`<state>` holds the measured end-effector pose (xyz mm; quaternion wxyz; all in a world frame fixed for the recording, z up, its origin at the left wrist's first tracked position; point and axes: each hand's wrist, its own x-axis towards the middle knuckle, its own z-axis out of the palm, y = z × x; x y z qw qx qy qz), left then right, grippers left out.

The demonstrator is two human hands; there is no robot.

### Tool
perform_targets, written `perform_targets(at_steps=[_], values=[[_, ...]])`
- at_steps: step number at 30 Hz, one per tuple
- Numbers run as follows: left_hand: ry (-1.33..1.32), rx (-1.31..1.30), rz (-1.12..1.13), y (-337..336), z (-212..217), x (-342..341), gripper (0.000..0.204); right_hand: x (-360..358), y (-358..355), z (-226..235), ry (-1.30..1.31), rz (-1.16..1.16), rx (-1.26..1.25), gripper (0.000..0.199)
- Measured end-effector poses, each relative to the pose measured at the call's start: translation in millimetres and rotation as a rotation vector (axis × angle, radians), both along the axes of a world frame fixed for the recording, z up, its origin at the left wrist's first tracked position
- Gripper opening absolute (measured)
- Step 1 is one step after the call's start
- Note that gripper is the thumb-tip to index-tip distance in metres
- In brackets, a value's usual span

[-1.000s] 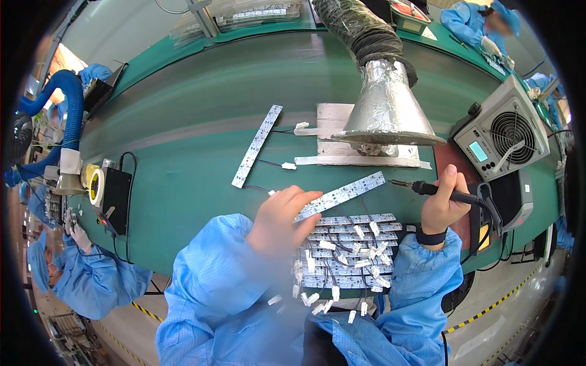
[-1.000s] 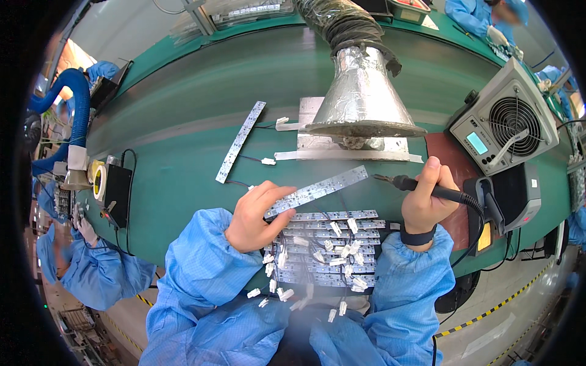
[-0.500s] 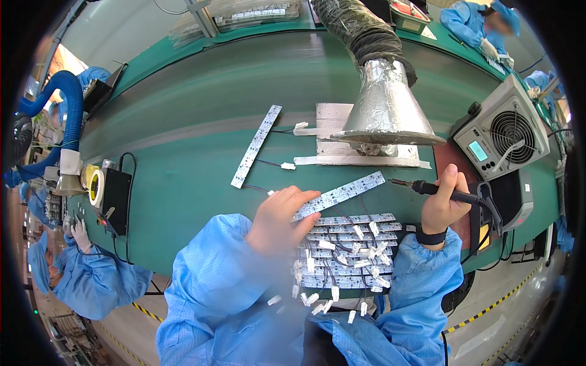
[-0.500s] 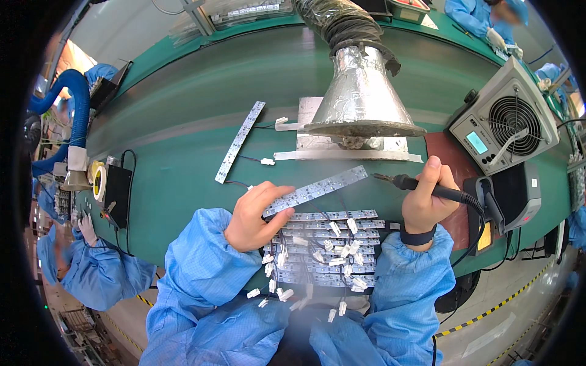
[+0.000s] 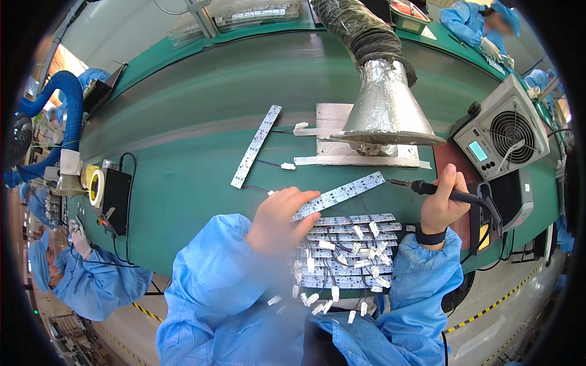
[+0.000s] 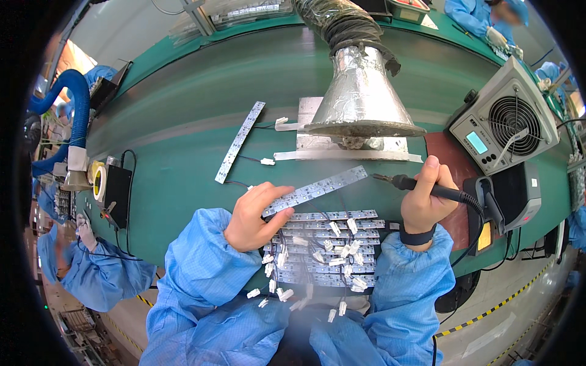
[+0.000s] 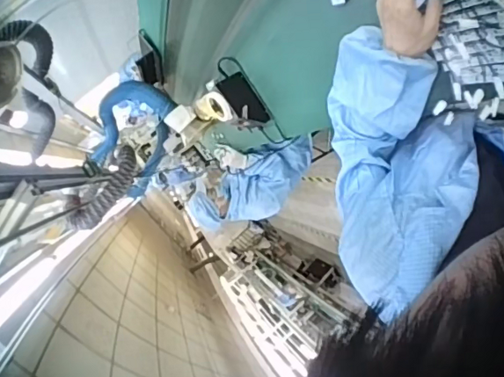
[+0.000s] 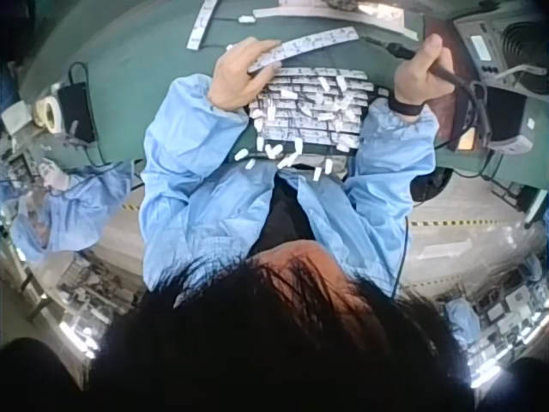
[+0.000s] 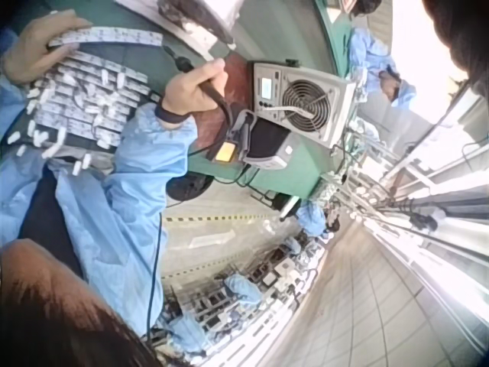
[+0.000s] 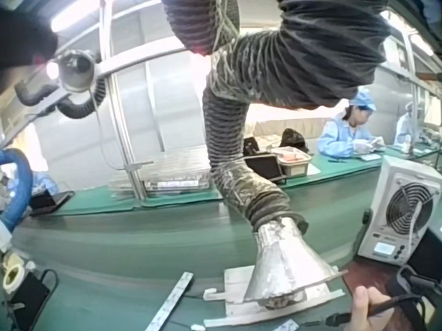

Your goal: The person solders wires onto LED circuit boards using a soldering iron, placing the soldered boards onto the conveyor belt and arranging them into a stack.

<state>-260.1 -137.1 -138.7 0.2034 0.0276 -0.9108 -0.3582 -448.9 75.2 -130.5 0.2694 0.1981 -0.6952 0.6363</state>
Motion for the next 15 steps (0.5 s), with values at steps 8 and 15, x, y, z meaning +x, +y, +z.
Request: perform_targets(at_steps=[8, 15], values=[[0.003, 0.009, 0.001, -0.1, 1.3, 0.9, 0.034, 1.2, -0.8, 0.2, -0.003, -0.001, 0.011, 0.041], [-0.001, -0.004, -0.003, -1.0, 0.9, 0.6, 0.034, 0.9, -1.9, 0.9, -0.004, -0.008, 0.02, 0.042]])
